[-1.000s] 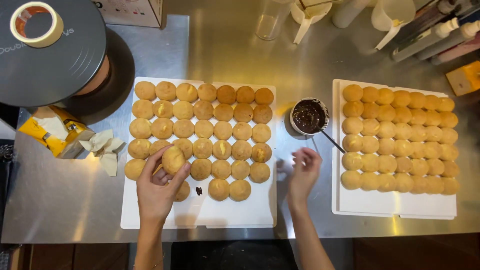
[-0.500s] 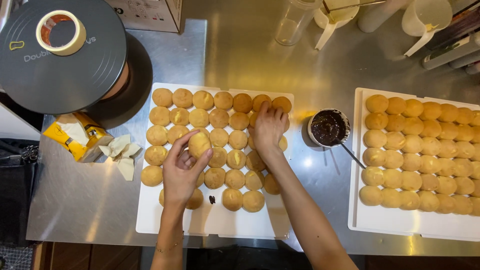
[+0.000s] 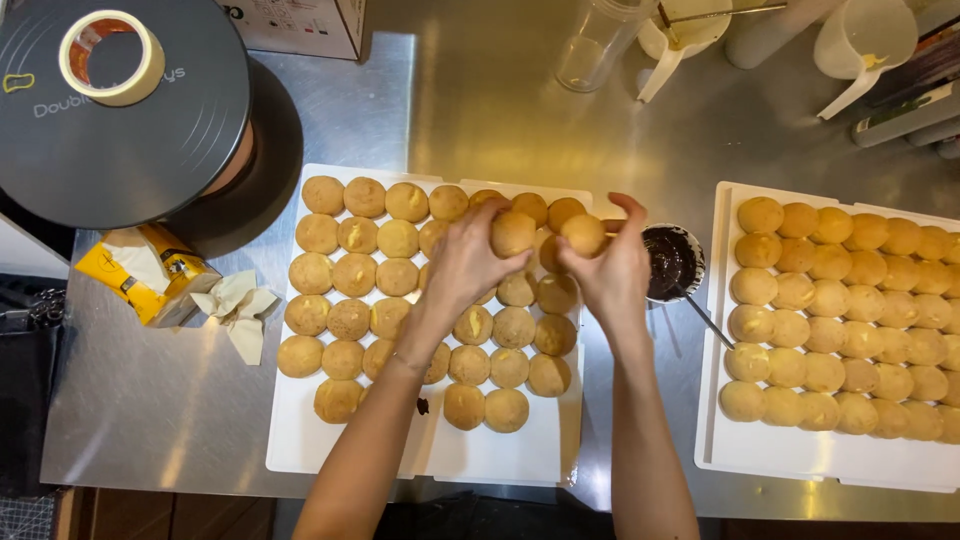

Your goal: Arranging cream puffs on a tray and filling them with chocolate sauce using a spoon.

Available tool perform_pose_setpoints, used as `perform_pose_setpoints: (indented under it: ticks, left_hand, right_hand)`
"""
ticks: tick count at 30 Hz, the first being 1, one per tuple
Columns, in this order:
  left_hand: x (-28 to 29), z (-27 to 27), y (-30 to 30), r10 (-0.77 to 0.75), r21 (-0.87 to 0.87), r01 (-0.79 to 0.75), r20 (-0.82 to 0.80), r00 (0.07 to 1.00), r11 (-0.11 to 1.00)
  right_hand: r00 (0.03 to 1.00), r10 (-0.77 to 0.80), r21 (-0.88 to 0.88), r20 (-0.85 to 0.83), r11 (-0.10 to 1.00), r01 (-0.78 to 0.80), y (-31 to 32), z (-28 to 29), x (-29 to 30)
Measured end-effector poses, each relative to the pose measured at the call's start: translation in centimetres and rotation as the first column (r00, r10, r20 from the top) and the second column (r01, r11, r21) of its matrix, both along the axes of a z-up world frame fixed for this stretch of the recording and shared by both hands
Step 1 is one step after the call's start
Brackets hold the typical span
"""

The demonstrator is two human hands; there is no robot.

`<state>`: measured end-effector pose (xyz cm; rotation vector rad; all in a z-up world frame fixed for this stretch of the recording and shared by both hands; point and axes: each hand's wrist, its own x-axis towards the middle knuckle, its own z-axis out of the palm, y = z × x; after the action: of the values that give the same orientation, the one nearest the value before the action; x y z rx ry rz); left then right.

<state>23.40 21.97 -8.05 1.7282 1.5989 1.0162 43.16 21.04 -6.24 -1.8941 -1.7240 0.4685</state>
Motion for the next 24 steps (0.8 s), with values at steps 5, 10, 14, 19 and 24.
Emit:
perform_pose_setpoints:
  ticks: [5,10,14,19,24]
  left_hand:
    - [2.9,-4.4,1.1,-0.169,0.037,0.190,-0.311,0.935,0.981]
    - [2.3,-3.9,0.7,-0.117,0.075,0.169,-0.456,0.882,0.983]
    - [1.9,-5.8,0.8,-0.046,0.170,0.153,-0.509,0.859,0.974]
    - [2.2,-5.1,0.8,-0.131,0.066,0.203,-0.567,0.814,0.977]
    - [-2.8,2.3,-3.1,0.123,0.194,-0.079,-0.224,0.967,0.978]
  right_hand:
    - [0.973,-0.106,-0.025,-0.203,0.994,0.103,-2.1,0.6,4.2]
    - [0.962,-0.048,-0.035,-0.270,0.999,0.040,-3.4,-2.0,5.1]
    - [0.959,-0.101,-0.136,-0.265,0.988,0.066,-3.3,-2.7,3.9]
    - [0.969,-0.063,-0.162,-0.240,0.987,0.024,-3.2,-1.8,3.2]
    - [0.956,0.002,-0.111,-0.292,0.993,-0.036,-6.3,2.2,3.1]
